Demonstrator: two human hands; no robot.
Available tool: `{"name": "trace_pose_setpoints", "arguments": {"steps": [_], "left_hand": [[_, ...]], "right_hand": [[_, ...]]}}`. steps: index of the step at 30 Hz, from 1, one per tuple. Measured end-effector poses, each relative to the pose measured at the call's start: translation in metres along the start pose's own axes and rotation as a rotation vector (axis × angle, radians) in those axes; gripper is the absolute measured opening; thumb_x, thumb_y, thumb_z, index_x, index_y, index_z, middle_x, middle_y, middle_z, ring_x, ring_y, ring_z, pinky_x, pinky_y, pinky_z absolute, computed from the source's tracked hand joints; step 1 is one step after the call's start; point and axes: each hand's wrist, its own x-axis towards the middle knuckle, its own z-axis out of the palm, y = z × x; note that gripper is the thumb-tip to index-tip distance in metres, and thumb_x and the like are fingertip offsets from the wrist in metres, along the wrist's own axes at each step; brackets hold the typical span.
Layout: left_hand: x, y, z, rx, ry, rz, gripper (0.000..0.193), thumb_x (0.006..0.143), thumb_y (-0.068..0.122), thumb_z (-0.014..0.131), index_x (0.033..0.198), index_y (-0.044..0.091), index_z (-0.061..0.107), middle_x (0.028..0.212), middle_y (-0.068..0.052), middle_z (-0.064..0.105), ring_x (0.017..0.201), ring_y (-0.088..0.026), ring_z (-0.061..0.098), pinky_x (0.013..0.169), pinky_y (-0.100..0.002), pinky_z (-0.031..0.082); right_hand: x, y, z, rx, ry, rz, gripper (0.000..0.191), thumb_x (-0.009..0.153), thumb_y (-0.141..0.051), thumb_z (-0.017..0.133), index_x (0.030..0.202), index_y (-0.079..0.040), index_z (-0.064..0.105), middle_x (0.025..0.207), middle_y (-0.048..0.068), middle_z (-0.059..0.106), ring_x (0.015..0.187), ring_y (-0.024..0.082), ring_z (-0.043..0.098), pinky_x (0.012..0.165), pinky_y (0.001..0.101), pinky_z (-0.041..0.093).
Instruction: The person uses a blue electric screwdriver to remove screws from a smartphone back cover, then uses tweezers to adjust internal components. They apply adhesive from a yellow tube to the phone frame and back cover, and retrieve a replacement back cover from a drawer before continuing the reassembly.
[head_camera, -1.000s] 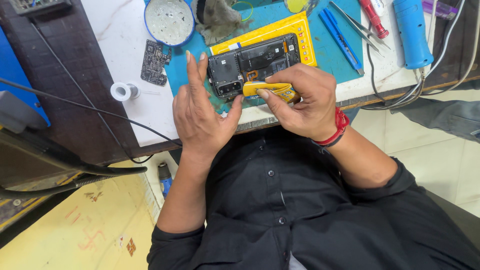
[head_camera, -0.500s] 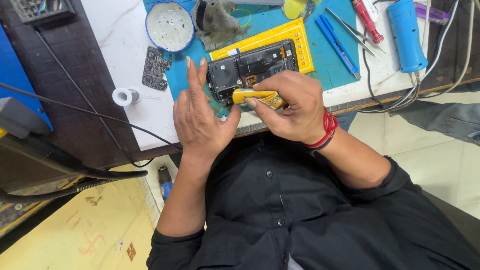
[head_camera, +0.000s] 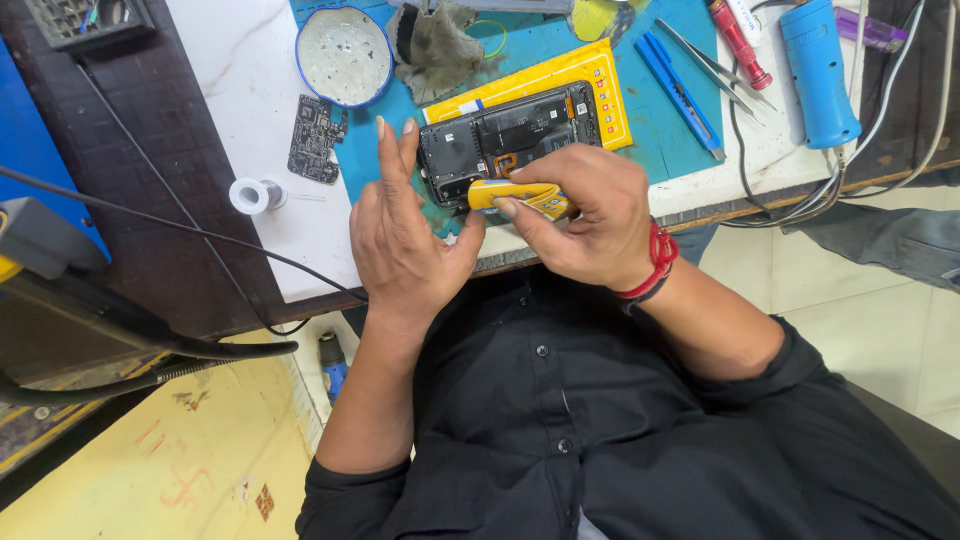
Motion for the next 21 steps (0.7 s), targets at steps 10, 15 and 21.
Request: {"name": "trace_pose_setpoints", "arguments": {"steps": [10, 15, 21], "left_hand": [[-0.003, -0.005, 0.001, -0.006, 0.005, 0.0, 0.113, 0.082, 0.026, 0.091, 0.161, -0.004, 0.016, 0.154, -0.012, 0.056, 0.095, -0.027, 0.06, 0.09, -0.039, 0.048], [-0.003, -0.006, 0.002, -0.019, 0.016, 0.013, 0.115, 0.08, 0.026, 0.09, 0.162, -0.004, 0.014, 0.155, -0.012, 0.055, 0.099, -0.027, 0.061, 0.092, -0.039, 0.048], [-0.004, -0.006, 0.003, -0.015, 0.004, 0.004, 0.117, 0.078, 0.024, 0.09, 0.162, -0.003, 0.014, 0.157, -0.011, 0.054, 0.098, -0.026, 0.061, 0.092, -0.038, 0.048]], "right_hand": [[-0.004, 0.002, -0.006, -0.035, 0.015, 0.035, 0.02, 0.094, -0.005, 0.084, 0.107, 0.0, 0.07, 0.095, 0.013, 0.072, 0.076, 0.024, 0.071, 0.066, 0.0297, 0.051], [-0.005, 0.001, 0.002, 0.006, 0.019, 0.005, 0.021, 0.095, -0.005, 0.084, 0.108, 0.001, 0.069, 0.097, 0.013, 0.072, 0.078, 0.024, 0.072, 0.068, 0.0296, 0.053], [-0.004, 0.0, 0.004, 0.026, -0.012, 0.009, 0.02, 0.093, -0.004, 0.084, 0.105, 0.001, 0.069, 0.096, 0.014, 0.072, 0.079, 0.025, 0.072, 0.067, 0.0298, 0.053]]}}
